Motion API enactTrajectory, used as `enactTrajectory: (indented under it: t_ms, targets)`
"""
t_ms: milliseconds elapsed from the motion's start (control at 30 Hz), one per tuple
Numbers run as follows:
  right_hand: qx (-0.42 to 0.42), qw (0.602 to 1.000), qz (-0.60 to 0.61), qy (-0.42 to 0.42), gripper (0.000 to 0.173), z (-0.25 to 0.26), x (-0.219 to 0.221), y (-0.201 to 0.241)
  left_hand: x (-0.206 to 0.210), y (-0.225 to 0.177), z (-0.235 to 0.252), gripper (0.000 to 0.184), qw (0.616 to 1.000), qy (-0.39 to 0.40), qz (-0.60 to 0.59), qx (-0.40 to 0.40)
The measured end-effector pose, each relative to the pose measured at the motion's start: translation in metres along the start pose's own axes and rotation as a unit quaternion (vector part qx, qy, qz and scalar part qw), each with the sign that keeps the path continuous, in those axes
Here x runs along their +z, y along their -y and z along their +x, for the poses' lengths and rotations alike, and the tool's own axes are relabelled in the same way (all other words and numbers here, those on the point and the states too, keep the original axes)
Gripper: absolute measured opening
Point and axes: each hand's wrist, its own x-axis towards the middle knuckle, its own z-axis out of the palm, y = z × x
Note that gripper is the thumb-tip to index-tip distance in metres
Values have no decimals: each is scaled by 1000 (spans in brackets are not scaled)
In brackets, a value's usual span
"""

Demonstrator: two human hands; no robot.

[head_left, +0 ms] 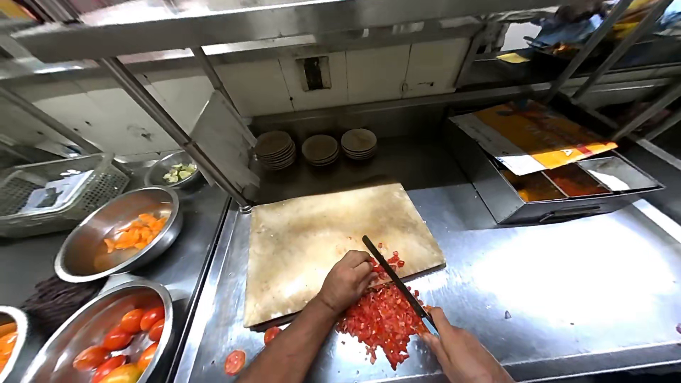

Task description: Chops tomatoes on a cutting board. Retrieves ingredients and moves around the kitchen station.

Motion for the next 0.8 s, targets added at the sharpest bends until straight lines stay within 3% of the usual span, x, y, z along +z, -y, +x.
enactTrajectory:
  t_ms: [300, 533, 800]
  targets:
    - [-10, 999, -49, -6, 42, 61, 1, 47, -1, 1, -1, 22, 1000, 3, -6, -11]
    - [6, 999, 40, 17, 47, 10, 24, -31, -3, -2, 1, 19, 1000, -1, -19, -17]
    - [-26, 999, 17, 11, 47, 2, 4, -11, -2, 0, -1, 20, 1000, -3, -23, -15]
